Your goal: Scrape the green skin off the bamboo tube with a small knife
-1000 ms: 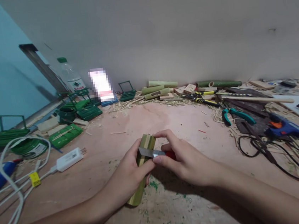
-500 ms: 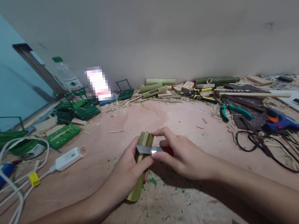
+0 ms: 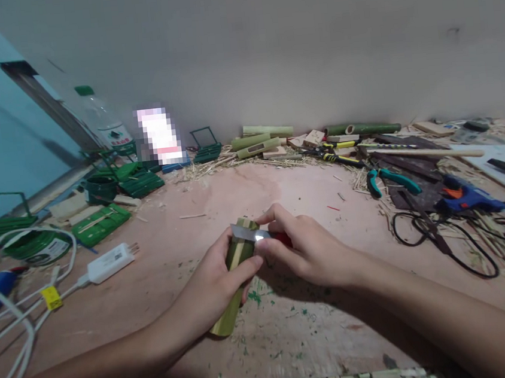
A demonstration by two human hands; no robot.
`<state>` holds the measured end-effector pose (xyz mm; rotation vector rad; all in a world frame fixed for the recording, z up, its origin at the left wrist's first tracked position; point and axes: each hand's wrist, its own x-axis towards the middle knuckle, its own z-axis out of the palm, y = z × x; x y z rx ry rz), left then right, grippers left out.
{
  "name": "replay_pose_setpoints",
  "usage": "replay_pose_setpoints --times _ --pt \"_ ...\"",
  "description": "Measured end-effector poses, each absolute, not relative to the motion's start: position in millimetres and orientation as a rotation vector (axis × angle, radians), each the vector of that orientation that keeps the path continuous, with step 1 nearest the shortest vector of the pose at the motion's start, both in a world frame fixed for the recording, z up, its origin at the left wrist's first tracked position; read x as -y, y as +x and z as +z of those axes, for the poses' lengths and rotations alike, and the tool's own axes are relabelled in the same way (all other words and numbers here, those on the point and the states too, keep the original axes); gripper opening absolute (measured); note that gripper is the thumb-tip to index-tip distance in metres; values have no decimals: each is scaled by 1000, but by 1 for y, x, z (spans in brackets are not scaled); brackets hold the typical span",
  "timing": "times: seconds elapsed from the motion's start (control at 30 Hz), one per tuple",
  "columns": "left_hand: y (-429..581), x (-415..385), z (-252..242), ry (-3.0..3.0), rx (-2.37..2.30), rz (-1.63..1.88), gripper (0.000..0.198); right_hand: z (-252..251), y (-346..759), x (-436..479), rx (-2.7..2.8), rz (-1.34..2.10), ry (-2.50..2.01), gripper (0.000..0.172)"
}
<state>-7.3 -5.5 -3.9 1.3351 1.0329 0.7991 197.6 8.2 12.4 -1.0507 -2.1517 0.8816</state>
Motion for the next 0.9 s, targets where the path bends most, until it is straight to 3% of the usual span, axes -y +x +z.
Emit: replay_pose_setpoints --times 0.43,0.9 --pt "-7 6 -5 1316 -1010 767 38 14 202 -11 2093 898 -1049 17" --pt "-7 5 -4 1314 -1013 786 37 15 195 -10 1840 1185 -994 17"
